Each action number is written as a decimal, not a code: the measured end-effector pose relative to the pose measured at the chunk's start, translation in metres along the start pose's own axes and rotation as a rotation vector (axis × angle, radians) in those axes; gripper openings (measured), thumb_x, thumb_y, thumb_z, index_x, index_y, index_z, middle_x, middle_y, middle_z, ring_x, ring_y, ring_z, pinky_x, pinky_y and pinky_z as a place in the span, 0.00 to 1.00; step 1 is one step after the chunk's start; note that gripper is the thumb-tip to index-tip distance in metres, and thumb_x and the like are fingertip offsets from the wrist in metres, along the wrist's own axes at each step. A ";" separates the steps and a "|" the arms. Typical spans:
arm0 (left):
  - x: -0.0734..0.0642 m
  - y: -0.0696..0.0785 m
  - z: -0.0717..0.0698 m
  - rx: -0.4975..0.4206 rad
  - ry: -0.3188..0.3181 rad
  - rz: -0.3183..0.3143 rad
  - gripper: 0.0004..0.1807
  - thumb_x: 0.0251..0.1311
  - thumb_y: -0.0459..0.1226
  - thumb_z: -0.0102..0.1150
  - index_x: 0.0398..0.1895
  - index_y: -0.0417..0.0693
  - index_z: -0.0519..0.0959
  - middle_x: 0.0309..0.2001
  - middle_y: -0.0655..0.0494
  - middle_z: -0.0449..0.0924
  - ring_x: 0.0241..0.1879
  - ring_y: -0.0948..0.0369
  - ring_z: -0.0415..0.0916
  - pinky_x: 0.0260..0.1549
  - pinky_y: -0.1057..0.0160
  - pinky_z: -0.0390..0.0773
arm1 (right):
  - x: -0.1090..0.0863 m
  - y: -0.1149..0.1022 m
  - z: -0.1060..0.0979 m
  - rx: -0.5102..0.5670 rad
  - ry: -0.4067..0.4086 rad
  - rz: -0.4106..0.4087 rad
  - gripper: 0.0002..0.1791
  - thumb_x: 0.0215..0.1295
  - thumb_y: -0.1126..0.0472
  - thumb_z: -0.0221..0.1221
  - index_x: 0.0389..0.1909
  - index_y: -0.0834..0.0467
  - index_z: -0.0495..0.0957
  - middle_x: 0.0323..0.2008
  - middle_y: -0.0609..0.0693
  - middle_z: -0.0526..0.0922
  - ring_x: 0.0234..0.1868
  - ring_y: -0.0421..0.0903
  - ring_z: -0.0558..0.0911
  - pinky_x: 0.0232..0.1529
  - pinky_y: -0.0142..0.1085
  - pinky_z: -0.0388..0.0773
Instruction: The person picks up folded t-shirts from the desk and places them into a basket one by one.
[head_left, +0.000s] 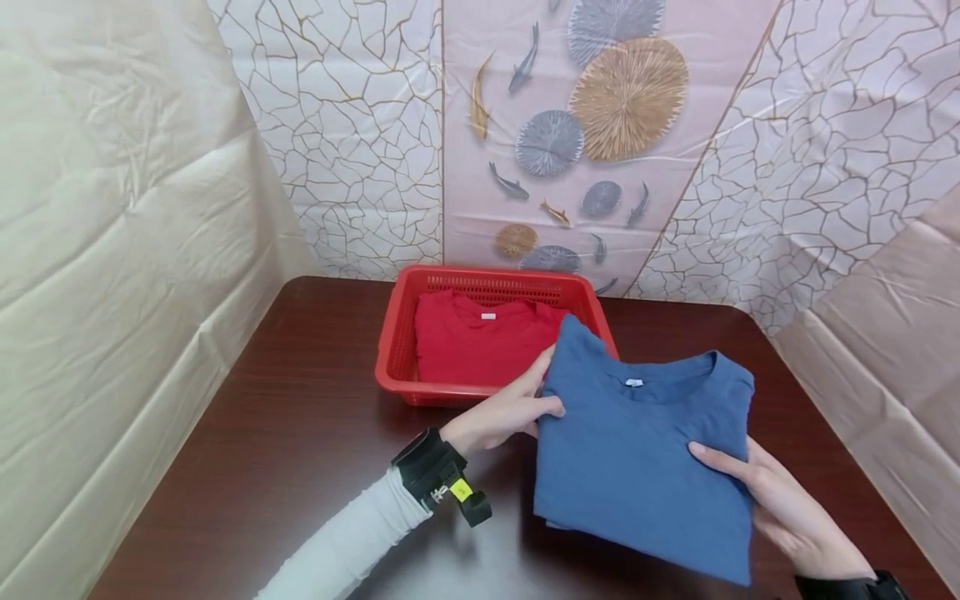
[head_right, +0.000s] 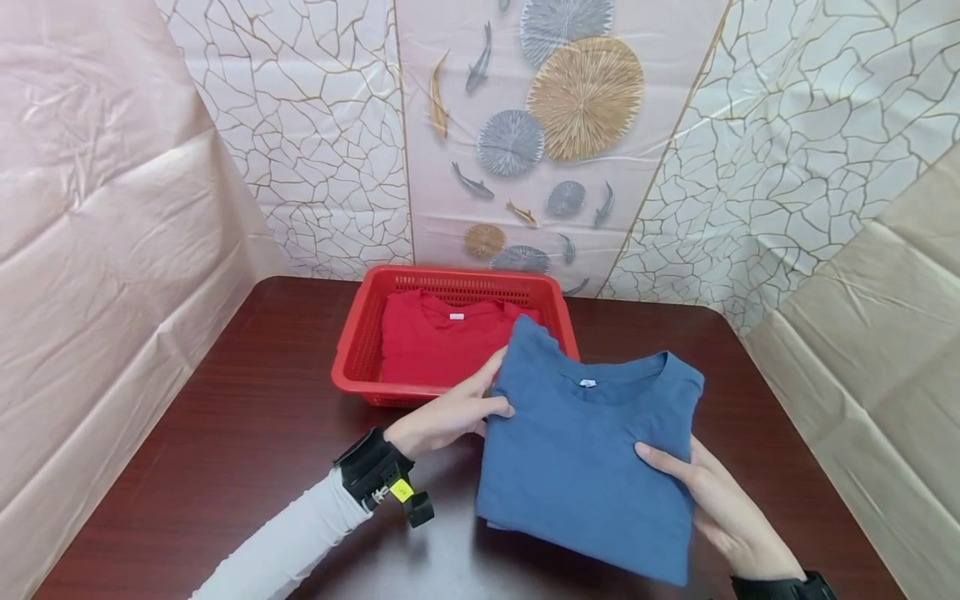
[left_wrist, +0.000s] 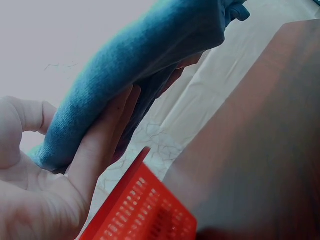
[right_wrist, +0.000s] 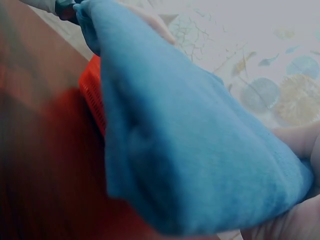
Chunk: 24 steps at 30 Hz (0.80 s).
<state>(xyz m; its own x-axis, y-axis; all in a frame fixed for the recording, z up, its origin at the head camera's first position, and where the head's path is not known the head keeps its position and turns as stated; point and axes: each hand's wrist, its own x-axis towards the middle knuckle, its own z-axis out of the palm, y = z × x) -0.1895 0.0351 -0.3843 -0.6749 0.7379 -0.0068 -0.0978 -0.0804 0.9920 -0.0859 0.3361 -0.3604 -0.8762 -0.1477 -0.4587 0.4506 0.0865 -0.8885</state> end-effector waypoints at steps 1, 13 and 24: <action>-0.001 0.001 -0.002 0.000 0.006 0.000 0.47 0.56 0.31 0.51 0.69 0.82 0.41 0.64 0.56 0.53 0.58 0.55 0.61 0.41 0.47 0.79 | 0.002 -0.002 0.002 0.003 -0.005 -0.004 0.47 0.68 0.49 0.48 0.71 0.47 0.21 0.71 0.59 0.37 0.60 0.46 0.66 0.57 0.47 0.71; -0.011 0.011 -0.030 0.023 0.093 0.004 0.46 0.57 0.32 0.50 0.70 0.79 0.41 0.65 0.53 0.53 0.58 0.52 0.62 0.45 0.41 0.76 | 0.026 -0.025 0.024 -0.005 -0.048 -0.039 0.48 0.67 0.49 0.50 0.71 0.47 0.21 0.71 0.59 0.39 0.61 0.51 0.65 0.53 0.44 0.74; -0.022 0.019 -0.055 0.027 0.205 -0.018 0.45 0.56 0.33 0.51 0.71 0.75 0.41 0.66 0.51 0.51 0.60 0.50 0.59 0.50 0.39 0.72 | 0.055 -0.034 0.044 0.043 -0.086 -0.110 0.46 0.67 0.53 0.51 0.72 0.50 0.27 0.70 0.58 0.44 0.61 0.52 0.64 0.51 0.40 0.75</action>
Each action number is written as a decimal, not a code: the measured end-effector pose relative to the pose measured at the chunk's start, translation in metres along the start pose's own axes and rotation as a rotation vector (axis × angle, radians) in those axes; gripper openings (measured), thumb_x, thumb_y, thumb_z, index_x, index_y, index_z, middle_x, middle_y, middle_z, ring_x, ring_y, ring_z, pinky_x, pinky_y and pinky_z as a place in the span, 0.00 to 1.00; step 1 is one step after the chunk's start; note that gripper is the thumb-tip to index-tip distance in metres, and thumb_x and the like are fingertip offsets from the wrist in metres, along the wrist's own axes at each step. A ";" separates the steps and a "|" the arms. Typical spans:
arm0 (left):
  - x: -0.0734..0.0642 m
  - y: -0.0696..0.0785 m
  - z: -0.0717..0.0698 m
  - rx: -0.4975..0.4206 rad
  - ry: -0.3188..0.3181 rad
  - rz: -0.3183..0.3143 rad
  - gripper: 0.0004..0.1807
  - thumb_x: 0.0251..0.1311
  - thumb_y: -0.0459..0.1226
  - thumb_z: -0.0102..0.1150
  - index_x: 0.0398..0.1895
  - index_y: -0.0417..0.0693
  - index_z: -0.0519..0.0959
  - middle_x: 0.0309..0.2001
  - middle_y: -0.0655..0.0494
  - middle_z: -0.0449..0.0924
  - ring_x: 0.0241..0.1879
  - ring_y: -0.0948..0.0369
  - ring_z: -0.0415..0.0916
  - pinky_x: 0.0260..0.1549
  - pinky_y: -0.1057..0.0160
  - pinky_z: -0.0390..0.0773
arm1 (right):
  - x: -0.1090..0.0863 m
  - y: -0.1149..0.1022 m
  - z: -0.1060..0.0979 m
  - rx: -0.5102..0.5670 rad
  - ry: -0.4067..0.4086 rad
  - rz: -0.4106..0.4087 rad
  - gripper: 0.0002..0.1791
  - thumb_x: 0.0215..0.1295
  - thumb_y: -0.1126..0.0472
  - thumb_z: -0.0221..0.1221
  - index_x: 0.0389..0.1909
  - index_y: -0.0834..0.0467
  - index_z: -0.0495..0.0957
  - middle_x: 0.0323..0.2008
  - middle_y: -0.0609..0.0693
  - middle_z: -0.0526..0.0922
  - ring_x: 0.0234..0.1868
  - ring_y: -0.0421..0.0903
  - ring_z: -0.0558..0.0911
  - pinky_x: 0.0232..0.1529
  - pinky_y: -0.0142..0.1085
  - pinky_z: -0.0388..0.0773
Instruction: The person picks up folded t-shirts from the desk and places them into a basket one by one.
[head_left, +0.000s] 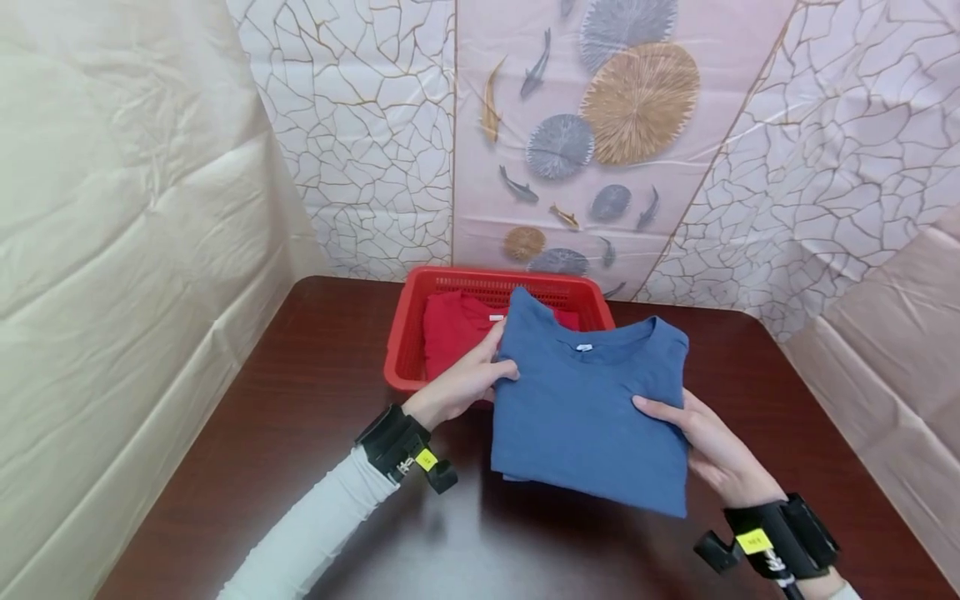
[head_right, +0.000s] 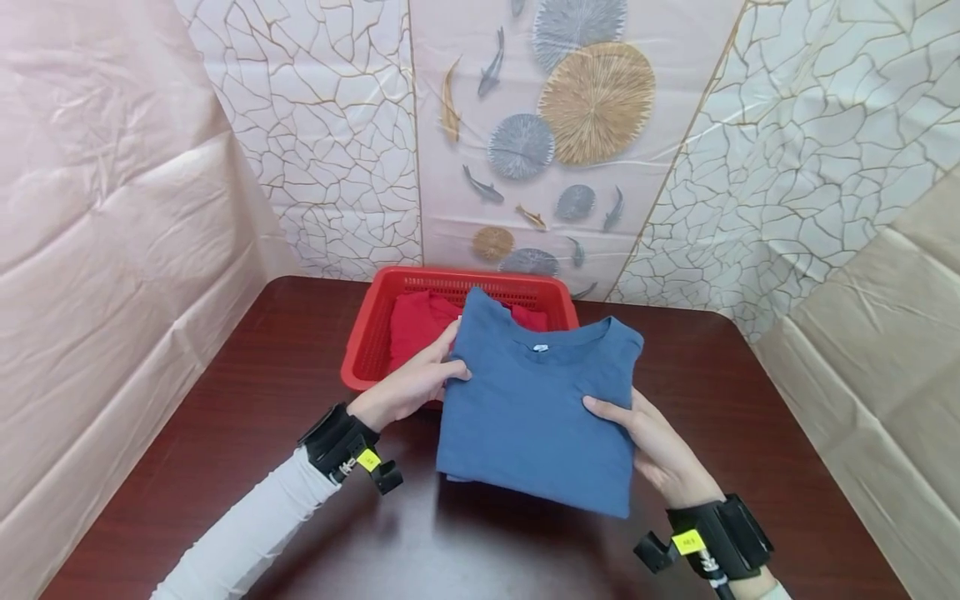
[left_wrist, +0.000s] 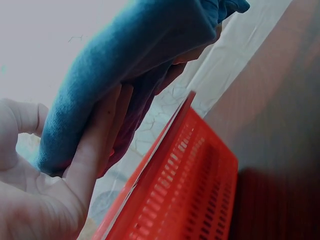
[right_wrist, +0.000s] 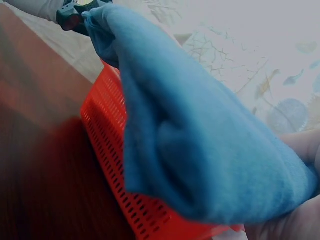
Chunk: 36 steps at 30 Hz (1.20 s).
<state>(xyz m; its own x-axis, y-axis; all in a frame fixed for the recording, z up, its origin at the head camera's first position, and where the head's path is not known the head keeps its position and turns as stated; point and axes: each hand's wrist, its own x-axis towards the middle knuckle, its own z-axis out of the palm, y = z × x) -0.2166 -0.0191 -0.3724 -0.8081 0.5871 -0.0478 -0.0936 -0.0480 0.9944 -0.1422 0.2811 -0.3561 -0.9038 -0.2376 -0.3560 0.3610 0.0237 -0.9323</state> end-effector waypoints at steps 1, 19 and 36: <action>0.000 0.001 -0.002 0.009 0.010 -0.003 0.45 0.56 0.34 0.51 0.71 0.74 0.41 0.67 0.52 0.51 0.60 0.50 0.59 0.50 0.39 0.72 | 0.003 -0.001 0.001 0.000 -0.002 -0.001 0.46 0.67 0.52 0.51 0.72 0.50 0.27 0.69 0.58 0.44 0.62 0.53 0.63 0.51 0.40 0.75; -0.002 0.013 -0.053 -0.014 0.108 0.021 0.39 0.57 0.32 0.50 0.69 0.66 0.47 0.63 0.52 0.56 0.59 0.50 0.60 0.52 0.39 0.71 | 0.065 -0.027 0.024 0.039 -0.065 -0.046 0.46 0.64 0.55 0.55 0.72 0.50 0.34 0.68 0.56 0.53 0.61 0.54 0.66 0.49 0.41 0.78; 0.017 0.011 -0.096 -0.004 0.235 -0.066 0.37 0.61 0.34 0.48 0.72 0.58 0.46 0.66 0.46 0.58 0.58 0.48 0.65 0.55 0.40 0.68 | 0.117 -0.044 0.041 0.023 -0.072 -0.071 0.41 0.64 0.57 0.55 0.72 0.53 0.42 0.66 0.57 0.60 0.57 0.50 0.72 0.44 0.37 0.80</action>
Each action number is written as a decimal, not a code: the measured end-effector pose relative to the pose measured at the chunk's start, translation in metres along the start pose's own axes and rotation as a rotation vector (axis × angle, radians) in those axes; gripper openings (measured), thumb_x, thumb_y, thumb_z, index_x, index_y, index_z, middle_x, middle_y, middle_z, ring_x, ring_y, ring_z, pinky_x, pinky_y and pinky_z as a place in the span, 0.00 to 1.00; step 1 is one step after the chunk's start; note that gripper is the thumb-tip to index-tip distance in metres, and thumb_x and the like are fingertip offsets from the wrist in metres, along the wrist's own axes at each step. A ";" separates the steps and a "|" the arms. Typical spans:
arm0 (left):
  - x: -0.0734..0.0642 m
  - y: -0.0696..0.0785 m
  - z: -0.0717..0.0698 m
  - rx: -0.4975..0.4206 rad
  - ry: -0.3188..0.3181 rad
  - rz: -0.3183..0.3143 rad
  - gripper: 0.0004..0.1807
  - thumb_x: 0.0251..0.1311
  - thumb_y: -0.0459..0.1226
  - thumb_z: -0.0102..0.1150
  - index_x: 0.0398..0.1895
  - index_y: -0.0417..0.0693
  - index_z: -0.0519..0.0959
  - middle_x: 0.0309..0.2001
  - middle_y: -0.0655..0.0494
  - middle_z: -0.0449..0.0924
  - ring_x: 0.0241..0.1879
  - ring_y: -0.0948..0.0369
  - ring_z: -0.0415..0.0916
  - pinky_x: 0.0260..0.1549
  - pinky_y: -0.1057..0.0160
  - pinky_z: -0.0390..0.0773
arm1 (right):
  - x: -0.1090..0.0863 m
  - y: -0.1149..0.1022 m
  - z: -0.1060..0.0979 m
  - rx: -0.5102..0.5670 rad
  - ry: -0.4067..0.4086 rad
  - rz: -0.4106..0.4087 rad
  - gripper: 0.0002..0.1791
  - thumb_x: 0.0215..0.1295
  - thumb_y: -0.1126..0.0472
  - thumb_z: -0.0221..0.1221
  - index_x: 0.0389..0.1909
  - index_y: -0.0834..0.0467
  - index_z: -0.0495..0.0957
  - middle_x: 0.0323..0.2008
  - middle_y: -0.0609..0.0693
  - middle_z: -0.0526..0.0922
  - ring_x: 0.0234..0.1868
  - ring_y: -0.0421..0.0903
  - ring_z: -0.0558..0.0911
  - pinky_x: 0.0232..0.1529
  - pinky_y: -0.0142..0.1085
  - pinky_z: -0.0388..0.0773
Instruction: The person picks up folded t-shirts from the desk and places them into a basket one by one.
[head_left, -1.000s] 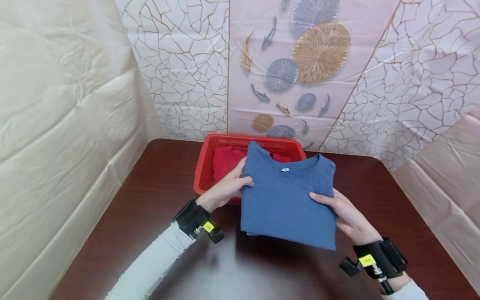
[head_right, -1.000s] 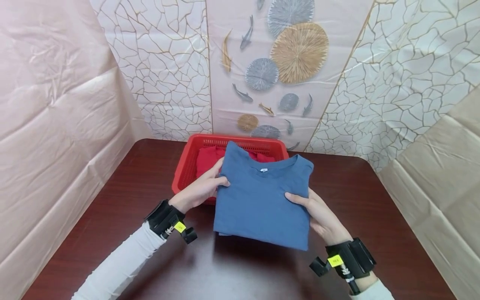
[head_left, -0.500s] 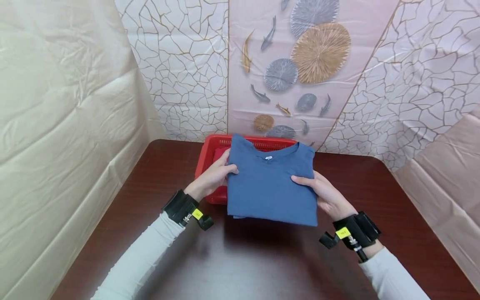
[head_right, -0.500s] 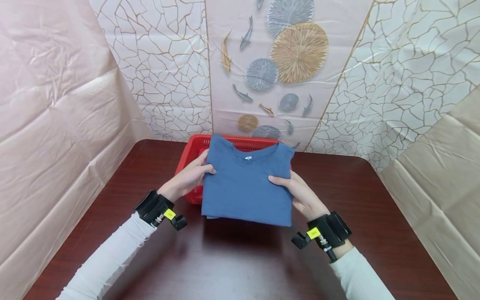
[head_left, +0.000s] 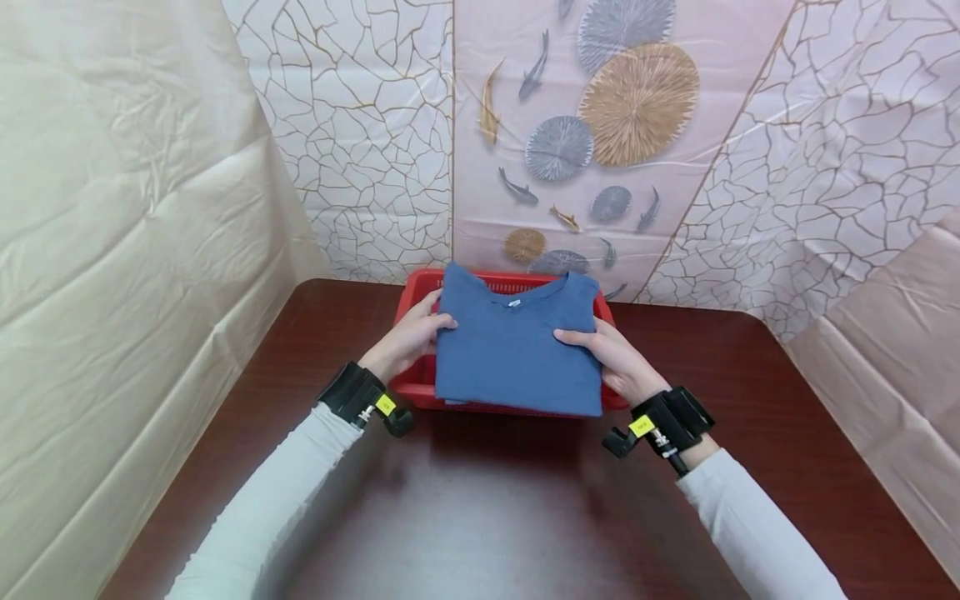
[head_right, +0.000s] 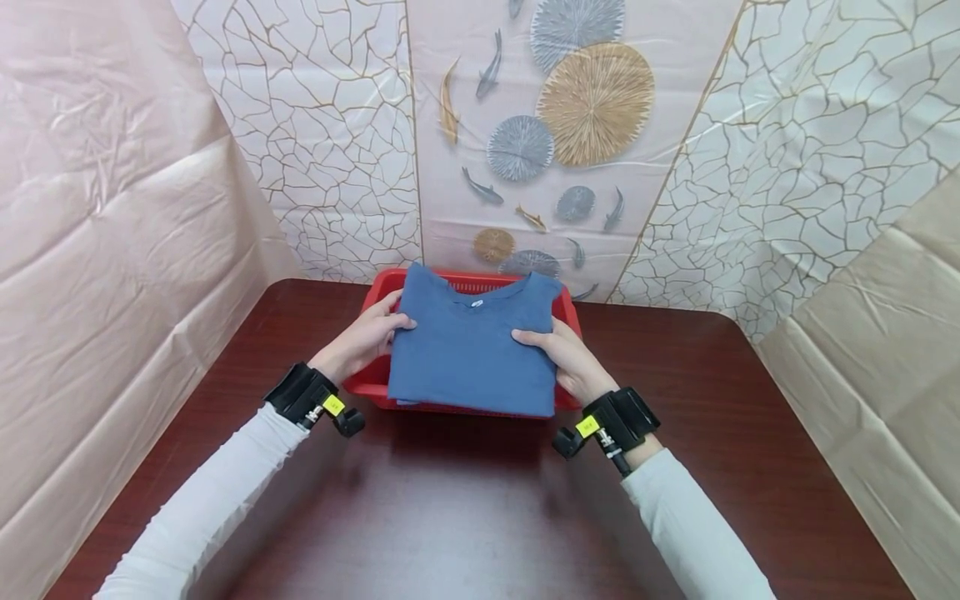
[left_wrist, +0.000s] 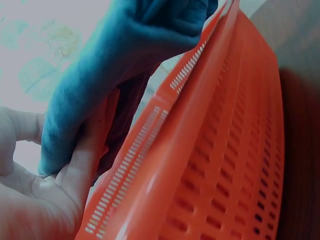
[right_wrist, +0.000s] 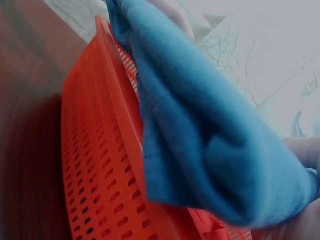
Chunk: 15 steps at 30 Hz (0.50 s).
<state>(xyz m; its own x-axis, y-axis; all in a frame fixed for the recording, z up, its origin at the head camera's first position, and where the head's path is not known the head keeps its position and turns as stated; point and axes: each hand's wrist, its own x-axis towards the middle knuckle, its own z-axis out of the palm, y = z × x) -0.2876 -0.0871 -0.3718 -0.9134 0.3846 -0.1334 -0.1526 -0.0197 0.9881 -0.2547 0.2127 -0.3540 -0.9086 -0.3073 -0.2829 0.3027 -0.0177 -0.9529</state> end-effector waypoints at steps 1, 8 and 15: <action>0.002 0.001 -0.001 0.008 0.007 -0.004 0.37 0.62 0.34 0.49 0.72 0.58 0.46 0.65 0.45 0.58 0.57 0.48 0.65 0.55 0.40 0.68 | 0.003 0.000 -0.001 0.001 0.007 0.001 0.41 0.64 0.57 0.55 0.72 0.53 0.43 0.65 0.57 0.61 0.56 0.50 0.73 0.43 0.37 0.80; 0.015 0.003 -0.005 0.040 0.051 -0.010 0.37 0.63 0.35 0.50 0.72 0.54 0.46 0.62 0.41 0.66 0.54 0.50 0.71 0.54 0.43 0.71 | 0.025 0.000 -0.006 -0.031 0.058 0.016 0.41 0.63 0.58 0.56 0.72 0.52 0.44 0.66 0.56 0.61 0.58 0.50 0.71 0.52 0.42 0.77; 0.023 -0.002 -0.004 0.062 0.072 -0.047 0.37 0.63 0.36 0.51 0.72 0.56 0.46 0.60 0.42 0.68 0.51 0.52 0.74 0.53 0.45 0.73 | 0.042 0.004 -0.011 -0.100 0.087 0.045 0.42 0.63 0.60 0.56 0.72 0.54 0.42 0.68 0.57 0.59 0.61 0.54 0.66 0.64 0.53 0.62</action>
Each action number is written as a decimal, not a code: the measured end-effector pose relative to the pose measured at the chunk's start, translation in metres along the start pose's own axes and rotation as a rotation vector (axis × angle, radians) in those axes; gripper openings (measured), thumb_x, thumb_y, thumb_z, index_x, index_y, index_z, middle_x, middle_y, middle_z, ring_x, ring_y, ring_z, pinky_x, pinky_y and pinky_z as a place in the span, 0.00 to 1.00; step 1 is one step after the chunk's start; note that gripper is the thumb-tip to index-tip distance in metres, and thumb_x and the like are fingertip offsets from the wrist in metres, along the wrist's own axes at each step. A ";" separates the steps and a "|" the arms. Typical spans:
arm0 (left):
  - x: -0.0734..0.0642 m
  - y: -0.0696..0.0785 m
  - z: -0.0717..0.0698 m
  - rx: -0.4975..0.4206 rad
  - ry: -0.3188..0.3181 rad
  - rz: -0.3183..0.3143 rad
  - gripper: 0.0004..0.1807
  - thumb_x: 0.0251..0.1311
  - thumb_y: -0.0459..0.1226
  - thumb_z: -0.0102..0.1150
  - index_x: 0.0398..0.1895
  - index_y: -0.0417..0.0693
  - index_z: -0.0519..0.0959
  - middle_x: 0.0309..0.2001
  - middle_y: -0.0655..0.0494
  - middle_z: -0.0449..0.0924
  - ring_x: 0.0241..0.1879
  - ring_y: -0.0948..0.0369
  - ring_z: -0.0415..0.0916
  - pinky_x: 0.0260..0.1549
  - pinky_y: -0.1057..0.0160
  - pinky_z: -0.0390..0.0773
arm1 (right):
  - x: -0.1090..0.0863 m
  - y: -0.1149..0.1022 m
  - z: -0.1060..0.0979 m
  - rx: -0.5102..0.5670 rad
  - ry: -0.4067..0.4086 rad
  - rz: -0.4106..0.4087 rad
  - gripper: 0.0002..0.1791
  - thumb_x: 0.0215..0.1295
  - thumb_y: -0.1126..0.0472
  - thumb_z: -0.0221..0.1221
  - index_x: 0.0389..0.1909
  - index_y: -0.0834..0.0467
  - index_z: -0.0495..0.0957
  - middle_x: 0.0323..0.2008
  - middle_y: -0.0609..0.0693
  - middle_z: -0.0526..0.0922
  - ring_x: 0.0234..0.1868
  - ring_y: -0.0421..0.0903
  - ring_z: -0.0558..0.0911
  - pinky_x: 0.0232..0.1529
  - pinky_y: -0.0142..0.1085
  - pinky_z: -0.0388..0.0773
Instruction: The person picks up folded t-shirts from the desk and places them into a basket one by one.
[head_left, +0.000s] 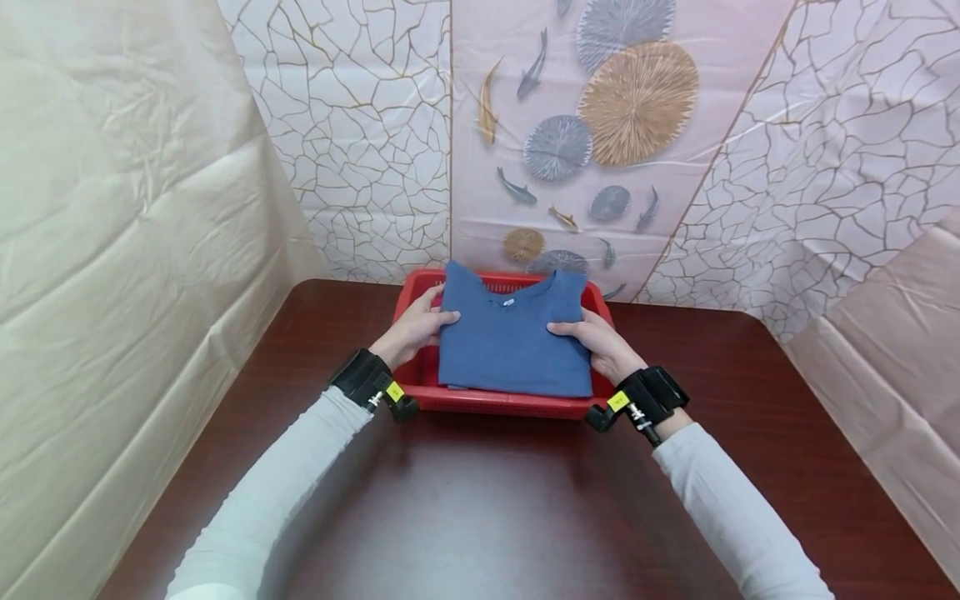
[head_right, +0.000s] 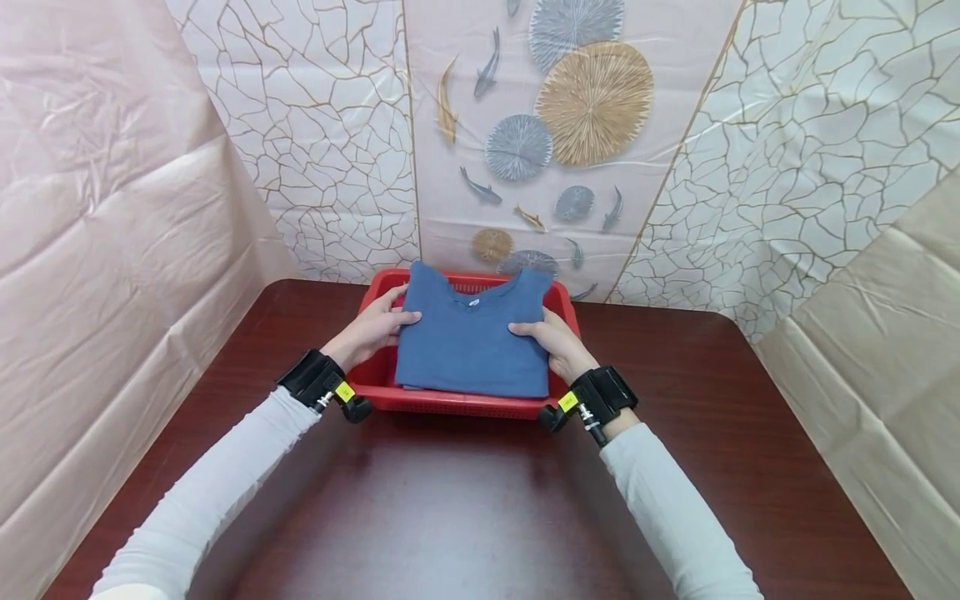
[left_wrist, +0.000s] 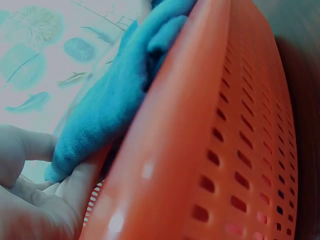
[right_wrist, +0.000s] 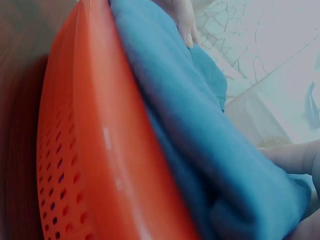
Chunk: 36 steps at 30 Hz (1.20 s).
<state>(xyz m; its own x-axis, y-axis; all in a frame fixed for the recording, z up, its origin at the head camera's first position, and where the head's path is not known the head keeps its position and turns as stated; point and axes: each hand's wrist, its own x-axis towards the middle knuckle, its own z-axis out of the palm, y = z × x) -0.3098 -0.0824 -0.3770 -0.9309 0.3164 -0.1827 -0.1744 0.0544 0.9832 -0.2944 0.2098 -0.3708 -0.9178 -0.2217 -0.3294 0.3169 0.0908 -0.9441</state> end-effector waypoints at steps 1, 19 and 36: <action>0.001 -0.001 0.000 0.003 -0.004 -0.006 0.37 0.63 0.36 0.51 0.72 0.56 0.46 0.60 0.42 0.68 0.51 0.52 0.74 0.53 0.45 0.73 | 0.002 0.001 0.000 -0.010 0.001 0.006 0.42 0.63 0.60 0.55 0.72 0.54 0.43 0.68 0.57 0.58 0.62 0.54 0.66 0.64 0.53 0.62; 0.006 -0.007 0.003 0.171 -0.067 -0.097 0.40 0.64 0.33 0.47 0.73 0.58 0.39 0.65 0.41 0.62 0.54 0.48 0.71 0.56 0.44 0.70 | 0.004 0.016 -0.007 -0.035 -0.039 0.075 0.47 0.64 0.69 0.50 0.72 0.54 0.27 0.73 0.58 0.44 0.68 0.55 0.53 0.67 0.53 0.55; -0.006 0.003 0.003 0.831 0.022 0.392 0.45 0.55 0.40 0.59 0.72 0.44 0.46 0.69 0.40 0.54 0.67 0.50 0.52 0.65 0.45 0.58 | -0.021 0.010 0.002 -1.111 0.092 -0.524 0.38 0.56 0.58 0.62 0.68 0.53 0.60 0.67 0.63 0.60 0.65 0.58 0.59 0.59 0.59 0.65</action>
<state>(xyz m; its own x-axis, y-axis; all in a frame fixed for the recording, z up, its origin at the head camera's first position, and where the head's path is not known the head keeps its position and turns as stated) -0.3041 -0.0816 -0.3734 -0.8822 0.4380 0.1727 0.4336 0.6129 0.6605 -0.2720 0.2137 -0.3732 -0.9004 -0.4151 0.1304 -0.4291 0.7979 -0.4234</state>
